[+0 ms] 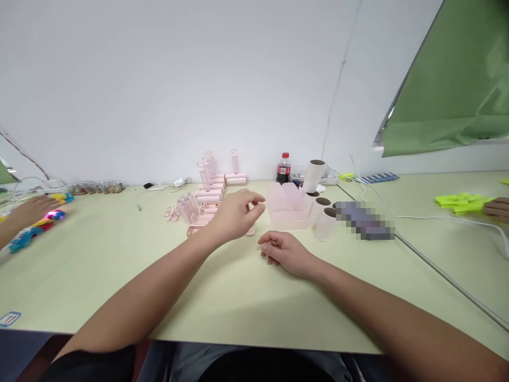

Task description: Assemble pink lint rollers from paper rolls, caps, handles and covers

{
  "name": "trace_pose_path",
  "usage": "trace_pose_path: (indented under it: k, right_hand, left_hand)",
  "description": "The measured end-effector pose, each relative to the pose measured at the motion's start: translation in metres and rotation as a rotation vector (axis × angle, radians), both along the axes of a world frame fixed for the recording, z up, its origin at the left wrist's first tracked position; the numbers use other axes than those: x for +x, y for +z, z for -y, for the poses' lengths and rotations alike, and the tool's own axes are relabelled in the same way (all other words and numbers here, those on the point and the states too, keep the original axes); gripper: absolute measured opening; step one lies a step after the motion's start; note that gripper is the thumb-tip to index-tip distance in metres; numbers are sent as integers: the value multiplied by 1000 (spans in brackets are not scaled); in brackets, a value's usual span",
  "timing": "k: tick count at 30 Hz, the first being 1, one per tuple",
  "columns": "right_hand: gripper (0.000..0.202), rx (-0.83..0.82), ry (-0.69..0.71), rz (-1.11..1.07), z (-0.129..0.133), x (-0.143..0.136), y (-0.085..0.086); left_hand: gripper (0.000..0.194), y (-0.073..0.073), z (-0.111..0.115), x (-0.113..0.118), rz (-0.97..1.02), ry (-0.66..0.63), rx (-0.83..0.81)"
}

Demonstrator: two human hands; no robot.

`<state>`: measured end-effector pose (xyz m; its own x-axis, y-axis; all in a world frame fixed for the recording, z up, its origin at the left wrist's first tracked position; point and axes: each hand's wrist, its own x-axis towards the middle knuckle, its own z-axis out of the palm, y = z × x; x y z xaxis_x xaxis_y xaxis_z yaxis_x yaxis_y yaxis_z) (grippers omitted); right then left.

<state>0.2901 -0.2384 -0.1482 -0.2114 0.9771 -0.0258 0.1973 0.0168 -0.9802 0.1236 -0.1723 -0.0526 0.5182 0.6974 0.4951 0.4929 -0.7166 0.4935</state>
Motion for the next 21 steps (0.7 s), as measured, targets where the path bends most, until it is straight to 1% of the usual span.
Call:
trace_pose_path:
  k: [2, 4, 6, 8, 9, 11, 13, 14, 17, 19, 21]
  right_hand:
    - [21, 9, 22, -2, 0, 1, -1]
    - [20, 12, 35, -9, -1, 1, -3]
    - [21, 6, 38, -16, -1, 2, -3]
    - [21, 1, 37, -21, -1, 2, -4]
    - [21, 3, 38, -22, -1, 2, -4]
    - [20, 18, 43, -25, -2, 2, -5]
    - [19, 37, 50, -18, -3, 2, -7]
    - [19, 46, 53, -10, -4, 2, -7]
    - [18, 74, 60, 21, -5, 3, -10]
    - [17, 92, 65, 31, -3, 3, -11]
    - [15, 102, 66, 51, -1, 2, -8]
  left_hand:
    - [23, 12, -12, 34, 59, -75, -19]
    - [31, 24, -31, 67, 97, -93, -33]
    - [37, 34, -50, 98, 76, -121, 8]
    - [37, 39, -63, 124, 13, -152, 40]
    - [41, 40, -68, 136, -16, -164, 15]
    - [54, 39, -71, 154, -69, -175, -84]
    - [67, 35, -72, 167, -95, -160, -175]
    - [69, 33, -73, 172, -92, -144, -196]
    - [64, 27, -75, 180, -47, -86, -180]
    - [59, 27, -76, 178, 5, -54, -134]
    - [56, 30, -72, 168, 83, -46, -77]
